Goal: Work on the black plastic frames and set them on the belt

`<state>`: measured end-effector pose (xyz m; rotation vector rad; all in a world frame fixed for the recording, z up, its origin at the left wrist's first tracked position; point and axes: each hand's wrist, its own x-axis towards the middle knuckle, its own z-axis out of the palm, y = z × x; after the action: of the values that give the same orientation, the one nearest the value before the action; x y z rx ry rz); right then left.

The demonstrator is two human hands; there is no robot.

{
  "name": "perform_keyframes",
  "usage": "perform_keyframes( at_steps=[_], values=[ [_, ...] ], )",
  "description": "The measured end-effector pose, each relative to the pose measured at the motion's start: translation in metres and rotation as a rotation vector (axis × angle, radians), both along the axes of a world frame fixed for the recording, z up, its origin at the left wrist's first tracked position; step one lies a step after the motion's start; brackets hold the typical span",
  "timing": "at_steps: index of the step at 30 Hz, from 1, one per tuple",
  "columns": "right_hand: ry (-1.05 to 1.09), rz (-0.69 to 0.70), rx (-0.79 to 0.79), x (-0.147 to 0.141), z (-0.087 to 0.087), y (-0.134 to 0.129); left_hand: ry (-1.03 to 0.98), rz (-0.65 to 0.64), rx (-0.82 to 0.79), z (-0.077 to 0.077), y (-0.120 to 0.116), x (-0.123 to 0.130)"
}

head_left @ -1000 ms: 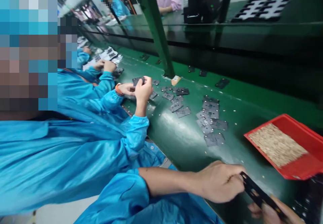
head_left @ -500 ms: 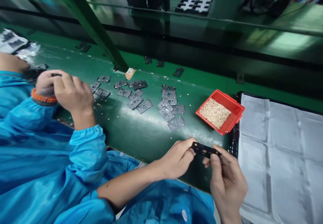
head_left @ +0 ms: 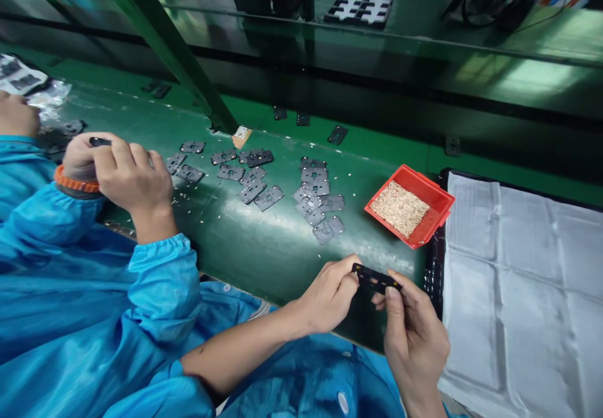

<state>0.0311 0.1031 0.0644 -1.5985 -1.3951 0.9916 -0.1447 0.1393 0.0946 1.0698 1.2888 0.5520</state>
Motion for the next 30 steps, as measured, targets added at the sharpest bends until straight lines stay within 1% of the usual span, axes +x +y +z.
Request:
perform_keyframes(
  at_steps=[3, 5, 7, 9, 11, 13, 15, 19, 25, 30],
  values=[
    [0.023, -0.061, -0.049, 0.004, -0.001, 0.001, 0.008, -0.112, -0.012, 0.004, 0.001, -0.007],
    [0.052, -0.083, -0.086, 0.004, 0.0, 0.002, 0.026, -0.126, -0.012, 0.004, 0.002, -0.009],
    [0.097, -0.05, -0.124, 0.004, 0.002, 0.004, 0.019, -0.109, 0.03, 0.002, 0.002, -0.008],
    [0.125, 0.018, -0.142, 0.004, 0.004, 0.006, 0.005, -0.093, 0.072, -0.002, 0.002, -0.005],
    [0.106, 0.068, -0.146, 0.006, 0.006, 0.008, -0.007, -0.097, 0.064, -0.005, 0.001, -0.001],
    [0.068, 0.076, -0.151, 0.009, 0.008, 0.009, -0.022, -0.093, 0.019, -0.007, -0.001, 0.002],
    [0.072, 0.038, -0.163, 0.01, 0.009, 0.011, -0.073, -0.07, -0.035, -0.006, -0.004, 0.005],
    [0.229, -0.104, -0.248, 0.006, 0.012, 0.015, -0.189, -0.012, -0.12, 0.001, -0.01, 0.012],
    [0.425, -0.216, -0.362, 0.003, 0.007, 0.009, -0.198, 0.032, -0.073, 0.008, -0.019, 0.018],
    [0.508, -0.224, -0.412, 0.005, 0.003, 0.002, -0.181, 0.02, -0.032, 0.01, -0.022, 0.016]
  ],
)
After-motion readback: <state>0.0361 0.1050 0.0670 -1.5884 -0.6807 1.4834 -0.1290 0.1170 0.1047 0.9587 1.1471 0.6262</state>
